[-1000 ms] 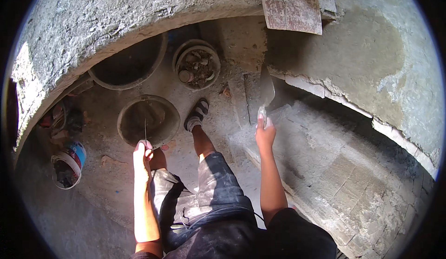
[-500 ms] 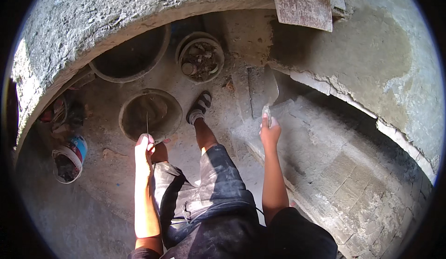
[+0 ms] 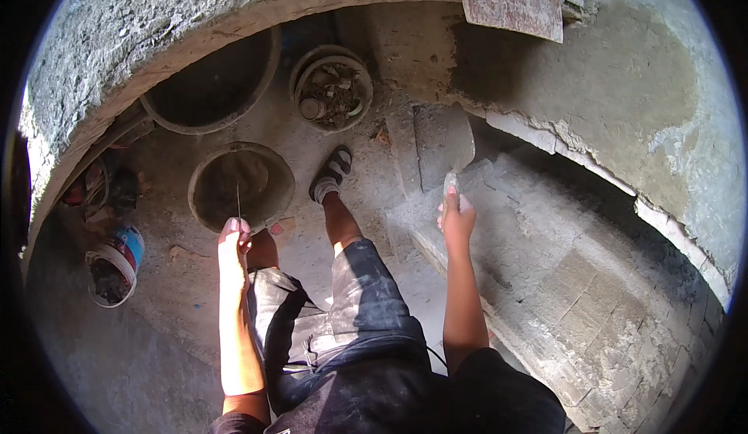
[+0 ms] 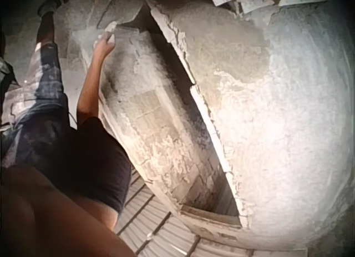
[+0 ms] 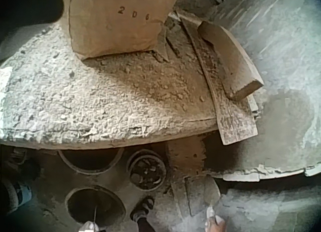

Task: The person applies plaster or cement mixture to a wall using a trowel and a float.

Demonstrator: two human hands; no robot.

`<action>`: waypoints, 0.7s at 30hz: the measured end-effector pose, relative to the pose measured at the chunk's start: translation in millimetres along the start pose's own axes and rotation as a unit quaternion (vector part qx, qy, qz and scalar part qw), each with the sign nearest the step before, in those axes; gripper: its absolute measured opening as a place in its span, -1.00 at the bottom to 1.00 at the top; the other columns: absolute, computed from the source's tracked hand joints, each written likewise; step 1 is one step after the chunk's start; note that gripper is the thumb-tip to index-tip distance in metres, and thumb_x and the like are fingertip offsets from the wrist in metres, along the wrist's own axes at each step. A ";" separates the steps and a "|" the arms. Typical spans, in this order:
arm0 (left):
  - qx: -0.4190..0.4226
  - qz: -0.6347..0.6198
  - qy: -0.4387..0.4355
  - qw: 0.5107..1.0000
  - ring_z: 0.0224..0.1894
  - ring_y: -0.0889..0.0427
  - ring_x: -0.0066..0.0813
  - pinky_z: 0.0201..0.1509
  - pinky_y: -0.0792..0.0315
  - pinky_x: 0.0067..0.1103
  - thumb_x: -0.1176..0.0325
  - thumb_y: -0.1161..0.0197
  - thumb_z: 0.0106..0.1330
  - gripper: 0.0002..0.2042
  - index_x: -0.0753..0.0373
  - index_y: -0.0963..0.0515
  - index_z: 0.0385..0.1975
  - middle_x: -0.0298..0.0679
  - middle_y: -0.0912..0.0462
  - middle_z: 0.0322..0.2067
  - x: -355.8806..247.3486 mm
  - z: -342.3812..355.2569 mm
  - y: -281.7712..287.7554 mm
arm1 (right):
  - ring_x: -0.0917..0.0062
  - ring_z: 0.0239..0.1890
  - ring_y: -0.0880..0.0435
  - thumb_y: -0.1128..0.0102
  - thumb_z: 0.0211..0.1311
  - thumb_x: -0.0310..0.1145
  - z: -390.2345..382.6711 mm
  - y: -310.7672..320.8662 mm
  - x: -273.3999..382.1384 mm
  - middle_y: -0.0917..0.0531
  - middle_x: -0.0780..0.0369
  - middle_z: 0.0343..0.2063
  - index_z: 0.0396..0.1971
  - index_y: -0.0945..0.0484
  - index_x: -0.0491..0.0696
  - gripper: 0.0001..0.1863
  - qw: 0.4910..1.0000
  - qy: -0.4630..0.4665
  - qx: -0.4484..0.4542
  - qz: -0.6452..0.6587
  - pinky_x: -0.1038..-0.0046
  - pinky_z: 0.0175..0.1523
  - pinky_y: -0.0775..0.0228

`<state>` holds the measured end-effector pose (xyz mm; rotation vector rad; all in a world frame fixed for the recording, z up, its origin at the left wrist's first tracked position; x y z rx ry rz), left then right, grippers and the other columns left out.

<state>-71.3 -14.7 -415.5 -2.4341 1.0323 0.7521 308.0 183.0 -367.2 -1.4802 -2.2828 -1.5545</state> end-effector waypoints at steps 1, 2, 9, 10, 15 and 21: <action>0.006 0.004 -0.002 1.000 -0.46 -0.19 -0.71 -0.35 -0.14 -0.70 0.10 0.05 0.42 -0.69 0.16 -0.34 -0.50 -0.47 -0.26 -0.52 -1.6 0.2 -2.9 | 0.65 -0.78 -0.37 -0.08 0.35 -0.04 3.4 1.3 1.6 -0.49 0.28 -0.64 -0.44 -0.51 -0.18 -0.56 1.000 -0.001 -0.001 -0.001 0.56 -0.69 -0.19; 0.012 0.008 -0.004 1.000 -0.46 -0.19 -0.71 -0.35 -0.15 -0.70 0.10 0.05 0.42 -0.69 0.16 -0.34 -0.50 -0.48 -0.26 -0.53 -2.6 0.1 -5.5 | 0.65 -0.78 -0.37 -0.08 0.35 -0.03 10.8 1.5 7.8 -0.49 0.28 -0.64 -0.45 -0.51 -0.17 -0.56 1.000 0.025 0.005 -0.008 0.56 -0.69 -0.19; 0.000 0.001 0.015 1.000 -0.48 -0.16 -0.72 -0.38 -0.11 -0.70 0.11 0.05 0.41 -0.70 0.17 -0.35 -0.49 -0.48 -0.22 -0.56 3.0 -1.0 -13.1 | 0.66 -0.78 -0.38 -0.06 0.35 -0.05 38.7 11.3 7.1 -0.49 0.28 -0.65 -0.49 -0.49 -0.15 -0.57 0.997 0.064 0.003 -0.053 0.57 -0.70 -0.18; 0.008 0.007 0.011 1.000 -0.48 -0.15 -0.71 -0.38 -0.10 -0.70 0.11 0.04 0.41 -0.70 0.17 -0.35 -0.48 -0.48 -0.21 -0.56 2.0 -1.8 -13.9 | 0.66 -0.78 -0.38 -0.06 0.35 -0.05 30.6 12.4 5.4 -0.49 0.28 -0.65 -0.49 -0.49 -0.15 -0.57 0.996 0.064 0.004 -0.054 0.57 -0.70 -0.18; 0.029 0.025 0.016 0.999 -0.48 -0.14 -0.71 -0.39 -0.09 -0.70 0.11 0.04 0.41 -0.71 0.17 -0.36 -0.48 -0.48 -0.21 -0.55 3.6 -1.9 -18.7 | 0.66 -0.78 -0.38 -0.06 0.35 -0.05 7.2 7.5 3.5 -0.48 0.29 -0.66 -0.49 -0.49 -0.16 -0.57 0.997 0.047 -0.008 -0.053 0.58 -0.70 -0.16; 0.032 0.016 0.009 0.999 -0.48 -0.14 -0.72 -0.38 -0.09 -0.70 0.12 0.06 0.42 -0.71 0.17 -0.35 -0.48 -0.48 -0.21 -0.54 7.6 -2.3 -25.0 | 0.67 -0.78 -0.38 -0.08 0.34 -0.02 60.0 7.1 15.4 -0.48 0.30 -0.68 -0.48 -0.48 -0.15 -0.56 0.991 0.122 0.000 -0.055 0.57 -0.71 -0.15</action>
Point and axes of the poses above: each hand's wrist, its own z-axis towards the middle knuckle, its own y-axis out of the back of the hand, x = y × z, the point moved 3 cm from there along z, towards the middle knuckle
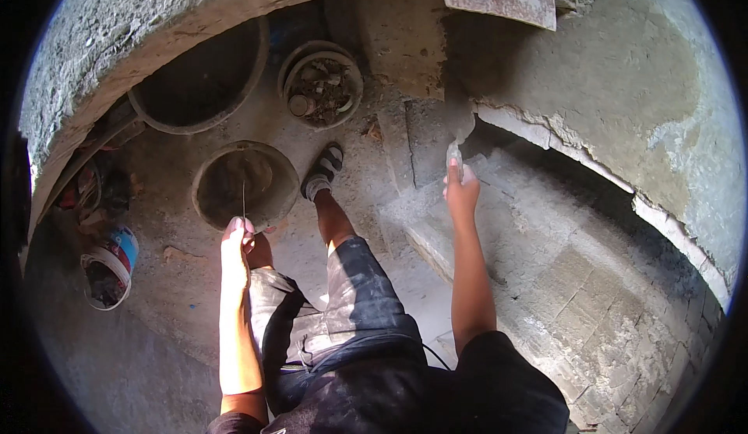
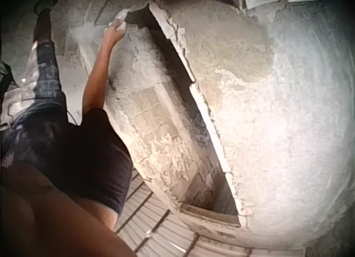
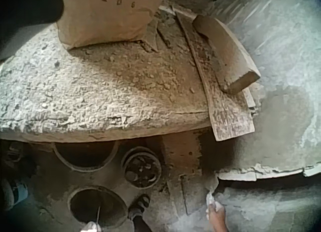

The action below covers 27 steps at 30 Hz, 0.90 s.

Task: The person applies plaster or cement mixture to a wall using a trowel and a float.

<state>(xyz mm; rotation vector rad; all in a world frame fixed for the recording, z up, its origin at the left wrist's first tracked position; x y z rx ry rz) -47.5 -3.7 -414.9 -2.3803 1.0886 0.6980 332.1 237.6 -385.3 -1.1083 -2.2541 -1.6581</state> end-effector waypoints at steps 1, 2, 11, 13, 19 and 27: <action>0.001 0.000 0.003 1.000 -0.48 -0.14 -0.72 -0.38 -0.09 -0.71 0.12 0.06 0.42 -0.71 0.17 -0.34 -0.48 -0.48 -0.22 -0.54 1.4 0.9 -0.4 | 0.67 -0.78 -0.38 -0.08 0.34 -0.02 1.3 -1.8 -4.5 -0.48 0.30 -0.68 -0.48 -0.48 -0.15 -0.56 1.000 0.002 -0.001 0.002 0.57 -0.71 -0.15; 0.002 0.001 0.005 1.000 -0.48 -0.15 -0.72 -0.37 -0.10 -0.72 0.13 0.06 0.42 -0.71 0.17 -0.34 -0.48 -0.48 -0.23 -0.54 1.3 2.2 -1.3 | 0.65 -0.77 -0.39 -0.07 0.34 -0.01 -0.7 -2.8 -12.0 -0.49 0.29 -0.65 -0.41 -0.50 -0.17 -0.55 0.999 -0.035 0.012 -0.003 0.56 -0.70 -0.16; -0.006 0.013 -0.007 1.000 -0.46 -0.20 -0.74 -0.38 -0.14 -0.71 0.10 0.05 0.42 -0.70 0.17 -0.38 -0.45 -0.47 -0.29 -0.51 2.5 1.3 3.9 | 0.67 -0.78 -0.37 -0.05 0.36 -0.02 -49.6 4.2 10.9 -0.48 0.29 -0.68 -0.45 -0.50 -0.15 -0.56 0.996 -0.063 0.068 -0.015 0.57 -0.68 -0.18; -0.004 0.023 0.003 1.000 -0.47 -0.19 -0.74 -0.38 -0.13 -0.71 0.11 0.05 0.42 -0.70 0.18 -0.38 -0.46 -0.47 -0.27 -0.52 1.2 0.9 2.4 | 0.68 -0.77 -0.38 -0.04 0.36 -0.02 -36.7 9.3 33.7 -0.48 0.30 -0.66 -0.42 -0.49 -0.15 -0.56 0.998 -0.021 0.046 0.030 0.58 -0.67 -0.18; -0.009 0.019 -0.006 1.000 -0.48 -0.17 -0.74 -0.40 -0.10 -0.71 0.15 0.08 0.44 -0.71 0.18 -0.35 -0.48 -0.48 -0.25 -0.56 -3.0 4.4 -2.8 | 0.66 -0.75 -0.40 -0.01 0.37 0.01 2.1 6.2 17.3 -0.48 0.30 -0.65 -0.40 -0.50 -0.14 -0.54 0.997 -0.040 0.056 0.034 0.57 -0.67 -0.20; -0.017 0.020 -0.005 1.000 -0.49 -0.16 -0.71 -0.41 -0.10 -0.69 0.10 0.07 0.43 -0.68 0.19 -0.37 -0.47 -0.48 -0.24 -0.56 -1.1 3.1 2.0 | 0.64 -0.76 -0.39 -0.03 0.37 -0.04 -37.1 -7.3 -3.4 -0.48 0.27 -0.67 -0.46 -0.49 -0.15 -0.56 0.991 -0.082 0.087 0.052 0.56 -0.69 -0.20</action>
Point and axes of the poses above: each hand's wrist, its own z-axis towards the middle knuckle, its own y-axis out of the back of the hand, x = y × z, the point moved 3 cm from there along z, towards the middle knuckle
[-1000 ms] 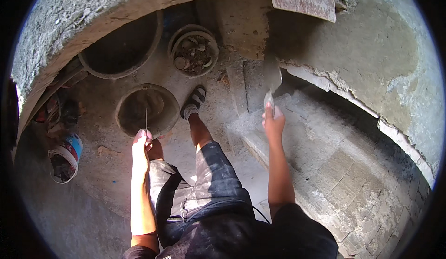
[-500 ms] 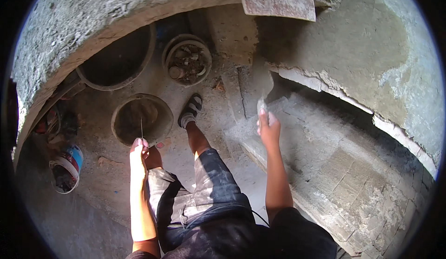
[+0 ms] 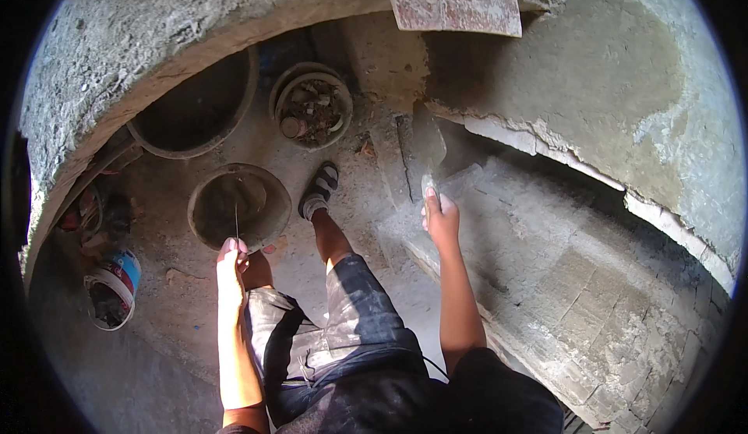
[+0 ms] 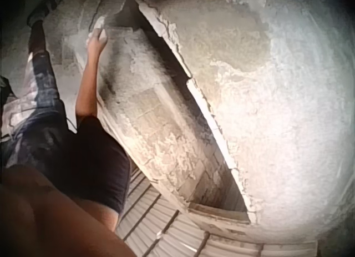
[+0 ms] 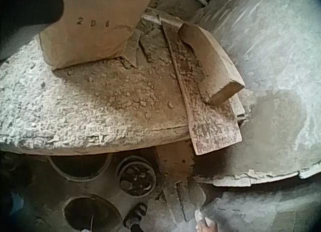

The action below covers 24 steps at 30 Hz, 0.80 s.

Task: The person applies plaster or cement mixture to a wall using a trowel and a float.

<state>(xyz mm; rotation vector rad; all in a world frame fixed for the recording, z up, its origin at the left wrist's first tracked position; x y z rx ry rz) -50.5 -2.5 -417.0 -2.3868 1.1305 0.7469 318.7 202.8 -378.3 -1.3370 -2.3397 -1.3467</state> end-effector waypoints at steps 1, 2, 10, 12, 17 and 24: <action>0.017 0.004 -0.006 1.000 -0.50 -0.15 -0.71 -0.42 -0.09 -0.68 0.09 0.07 0.43 -0.68 0.19 -0.38 -0.47 -0.48 -0.24 -0.57 -0.2 -0.1 -3.0 | 0.64 -0.76 -0.39 -0.03 0.37 -0.04 -6.1 4.3 8.2 -0.48 0.27 -0.67 -0.46 -0.49 -0.15 -0.56 1.000 -0.003 -0.005 -0.001 0.56 -0.69 -0.20; 0.019 0.006 -0.005 1.000 -0.50 -0.15 -0.71 -0.42 -0.09 -0.68 0.09 0.07 0.43 -0.68 0.19 -0.38 -0.47 -0.48 -0.24 -0.57 -1.1 -0.8 -5.0 | 0.65 -0.75 -0.39 -0.04 0.38 -0.06 -8.5 3.9 22.3 -0.48 0.29 -0.67 -0.45 -0.49 -0.14 -0.58 1.000 0.018 0.003 -0.017 0.57 -0.67 -0.21; 0.026 0.011 0.015 0.999 -0.46 -0.17 -0.67 -0.35 -0.11 -0.65 0.18 0.02 0.42 -0.74 0.21 -0.37 -0.46 -0.45 -0.24 -0.57 12.4 3.7 -24.0 | 0.74 -0.68 -0.41 -0.09 0.36 -0.19 -80.1 5.7 36.3 -0.54 0.35 -0.61 -0.34 -0.52 -0.13 -0.72 0.963 -0.025 0.255 -0.077 0.62 -0.58 -0.26; 0.052 -0.009 -0.013 0.999 -0.45 -0.20 -0.66 -0.33 -0.14 -0.65 0.19 0.02 0.43 -0.74 0.21 -0.38 -0.45 -0.45 -0.26 -0.56 21.3 4.4 -24.7 | 0.76 -0.66 -0.43 -0.15 0.31 -0.19 -104.0 -17.5 26.9 -0.55 0.36 -0.61 -0.30 -0.54 -0.14 -0.72 0.923 -0.038 0.363 -0.121 0.63 -0.56 -0.27; 0.058 -0.032 -0.031 0.997 -0.47 -0.19 -0.68 -0.34 -0.17 -0.66 0.16 0.03 0.43 -0.74 0.15 -0.35 -0.47 -0.46 -0.27 -0.54 7.4 -7.4 -39.7 | 0.63 -0.63 -0.49 -0.10 0.33 -0.18 -132.8 -76.1 11.4 -0.57 0.27 -0.59 -0.13 -0.52 -0.20 -0.64 0.903 -0.016 0.402 -0.151 0.50 -0.46 -0.38; 0.060 0.088 -0.045 0.993 -0.50 -0.15 -0.71 -0.43 -0.09 -0.67 0.05 0.00 0.40 -0.68 0.13 -0.30 -0.51 -0.48 -0.25 -0.55 20.5 -10.4 -25.0 | 0.37 -0.18 -0.64 -0.22 0.18 -0.41 -92.8 -47.8 157.0 -0.68 0.14 -0.28 -0.31 -0.61 -0.14 -0.87 0.922 0.339 0.175 -0.062 0.36 -0.03 -0.44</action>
Point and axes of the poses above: each hand's wrist, its own z-axis towards the middle knuckle, its own y-axis out of the back of the hand, x = y × z, the point moved 3 cm from there along z, towards the middle knuckle
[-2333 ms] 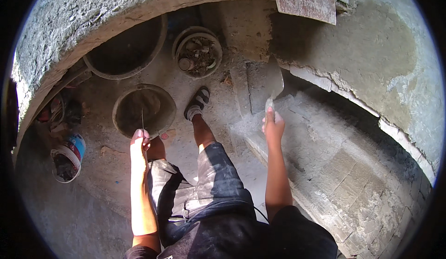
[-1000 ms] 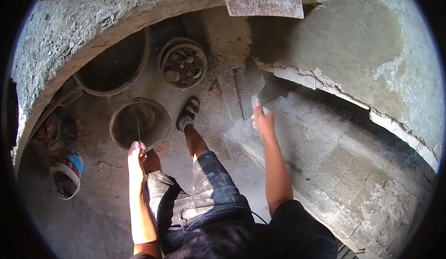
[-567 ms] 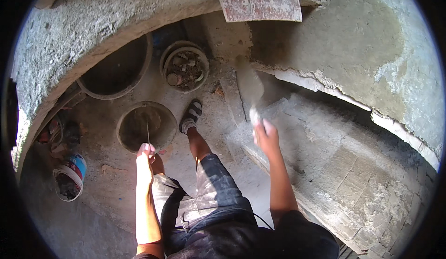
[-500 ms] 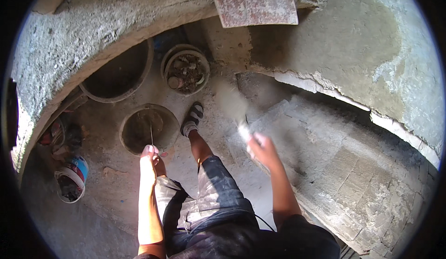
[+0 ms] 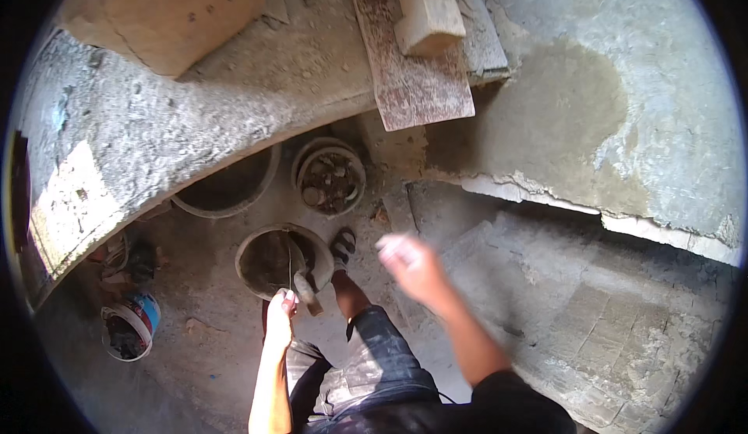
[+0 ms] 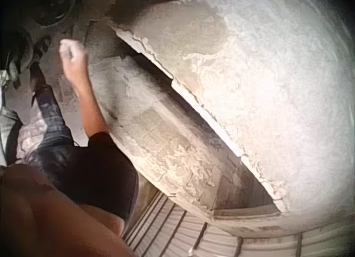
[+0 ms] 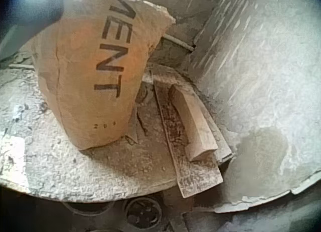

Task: The person applies plaster or cement mixture to a wall using a trowel and a float.

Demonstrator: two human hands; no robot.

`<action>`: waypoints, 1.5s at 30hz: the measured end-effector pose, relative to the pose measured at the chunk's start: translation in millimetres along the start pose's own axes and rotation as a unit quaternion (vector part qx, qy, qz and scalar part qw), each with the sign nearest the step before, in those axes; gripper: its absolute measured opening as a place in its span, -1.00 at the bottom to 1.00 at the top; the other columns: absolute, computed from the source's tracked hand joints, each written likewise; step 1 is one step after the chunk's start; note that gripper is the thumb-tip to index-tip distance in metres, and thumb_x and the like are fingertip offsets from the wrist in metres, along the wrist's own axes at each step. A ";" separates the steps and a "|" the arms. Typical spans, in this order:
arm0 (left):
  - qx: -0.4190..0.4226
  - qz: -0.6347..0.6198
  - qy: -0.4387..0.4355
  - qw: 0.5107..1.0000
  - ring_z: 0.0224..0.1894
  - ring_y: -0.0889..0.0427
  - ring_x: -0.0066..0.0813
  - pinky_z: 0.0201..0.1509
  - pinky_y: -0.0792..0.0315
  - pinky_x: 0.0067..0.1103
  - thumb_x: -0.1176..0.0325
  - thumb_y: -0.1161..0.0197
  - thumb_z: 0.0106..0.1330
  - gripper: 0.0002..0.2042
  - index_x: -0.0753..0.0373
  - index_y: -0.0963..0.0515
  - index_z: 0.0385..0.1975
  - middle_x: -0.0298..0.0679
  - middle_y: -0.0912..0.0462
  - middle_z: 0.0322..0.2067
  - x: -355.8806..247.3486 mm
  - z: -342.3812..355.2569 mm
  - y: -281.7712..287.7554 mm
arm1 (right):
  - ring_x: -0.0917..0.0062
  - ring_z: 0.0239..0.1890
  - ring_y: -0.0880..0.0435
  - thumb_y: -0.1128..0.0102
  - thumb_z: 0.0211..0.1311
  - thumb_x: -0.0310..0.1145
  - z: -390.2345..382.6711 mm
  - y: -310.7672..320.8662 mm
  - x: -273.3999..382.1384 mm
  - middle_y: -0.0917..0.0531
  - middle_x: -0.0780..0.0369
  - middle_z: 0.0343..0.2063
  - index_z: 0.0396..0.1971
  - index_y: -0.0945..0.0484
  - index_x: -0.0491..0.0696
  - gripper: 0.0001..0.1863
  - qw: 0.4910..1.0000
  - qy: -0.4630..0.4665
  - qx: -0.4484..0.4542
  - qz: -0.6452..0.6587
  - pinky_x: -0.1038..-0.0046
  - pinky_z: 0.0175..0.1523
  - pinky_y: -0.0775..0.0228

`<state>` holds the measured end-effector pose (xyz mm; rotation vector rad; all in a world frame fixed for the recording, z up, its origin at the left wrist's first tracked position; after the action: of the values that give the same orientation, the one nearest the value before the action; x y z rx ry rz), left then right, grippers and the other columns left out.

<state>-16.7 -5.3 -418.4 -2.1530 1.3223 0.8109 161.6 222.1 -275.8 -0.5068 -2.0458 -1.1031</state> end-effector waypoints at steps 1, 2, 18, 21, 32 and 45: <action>0.004 -0.005 0.007 1.000 -0.49 -0.15 -0.69 -0.41 -0.10 -0.65 0.09 0.02 0.41 -0.67 0.14 -0.31 -0.55 -0.49 -0.23 -0.57 2.8 0.3 6.2 | 0.47 -0.24 -0.63 -0.19 0.20 -0.44 27.0 46.7 40.1 -0.66 0.18 -0.32 -0.38 -0.59 -0.12 -0.93 0.986 0.134 -0.058 -0.077 0.42 -0.05 -0.44; 0.007 -0.005 0.001 1.000 -0.49 -0.15 -0.69 -0.41 -0.10 -0.65 0.09 0.02 0.41 -0.67 0.14 -0.31 -0.55 -0.49 -0.23 -0.57 0.1 -2.3 7.5 | 0.56 -0.29 -0.60 -0.13 0.26 -0.40 48.2 81.8 77.5 -0.64 0.23 -0.35 -0.39 -0.55 -0.12 -0.89 0.959 0.217 -0.158 -0.093 0.48 -0.09 -0.43; -0.021 -0.123 0.043 0.991 -0.52 -0.24 -0.68 -0.40 -0.19 -0.66 0.14 -0.12 0.38 -0.70 0.20 -0.40 -0.52 -0.45 -0.31 -0.59 -8.5 -32.0 46.3 | 0.37 -0.30 -0.68 -0.24 0.16 -0.17 275.4 112.8 220.5 -0.59 0.06 -0.23 0.09 -0.32 -0.18 -0.42 0.951 -0.012 0.067 0.301 0.38 -0.31 -0.59; -0.012 -0.142 0.047 0.989 -0.48 -0.25 -0.64 -0.36 -0.21 -0.64 0.14 -0.10 0.38 -0.70 0.22 -0.40 -0.51 -0.42 -0.33 -0.57 2.6 -34.2 41.7 | 0.39 -0.37 -0.68 -0.23 0.17 -0.18 258.3 104.7 233.7 -0.57 0.04 -0.15 0.18 -0.26 -0.20 -0.35 0.979 0.014 -0.006 0.201 0.41 -0.34 -0.59; -0.008 -0.086 0.026 0.996 -0.41 -0.25 -0.66 -0.27 -0.20 -0.66 0.21 -0.01 0.42 -0.74 0.19 -0.37 -0.49 -0.46 -0.31 -0.50 -12.1 -43.0 57.8 | 0.29 0.35 -0.22 -0.13 0.18 -0.50 6.1 120.0 116.2 -0.22 -0.02 0.31 0.35 0.01 -0.29 -0.23 0.959 0.134 -0.213 -0.134 0.34 0.37 -0.05; 0.013 -0.064 0.053 0.996 -0.36 -0.27 -0.63 -0.21 -0.23 -0.66 0.23 0.00 0.43 -0.74 0.25 -0.35 -0.47 -0.39 -0.30 -0.49 -2.5 -26.6 33.7 | 0.07 -0.30 -0.56 -0.16 0.21 -0.07 -97.6 88.1 -126.3 -0.47 0.00 -0.28 0.38 -0.09 0.14 -0.24 0.826 -0.070 -0.194 -0.525 0.15 -0.31 -0.46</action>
<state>-41.8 -35.6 -401.0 -2.2617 1.2234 0.6345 340.5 189.8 -290.4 0.4858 -2.2338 -2.1912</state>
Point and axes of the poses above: each hand's wrist, its own z-axis towards the middle knuckle, its own y-axis out of the back of the hand, x = y × z, the point moved 3 cm from there along z, towards the middle knuckle
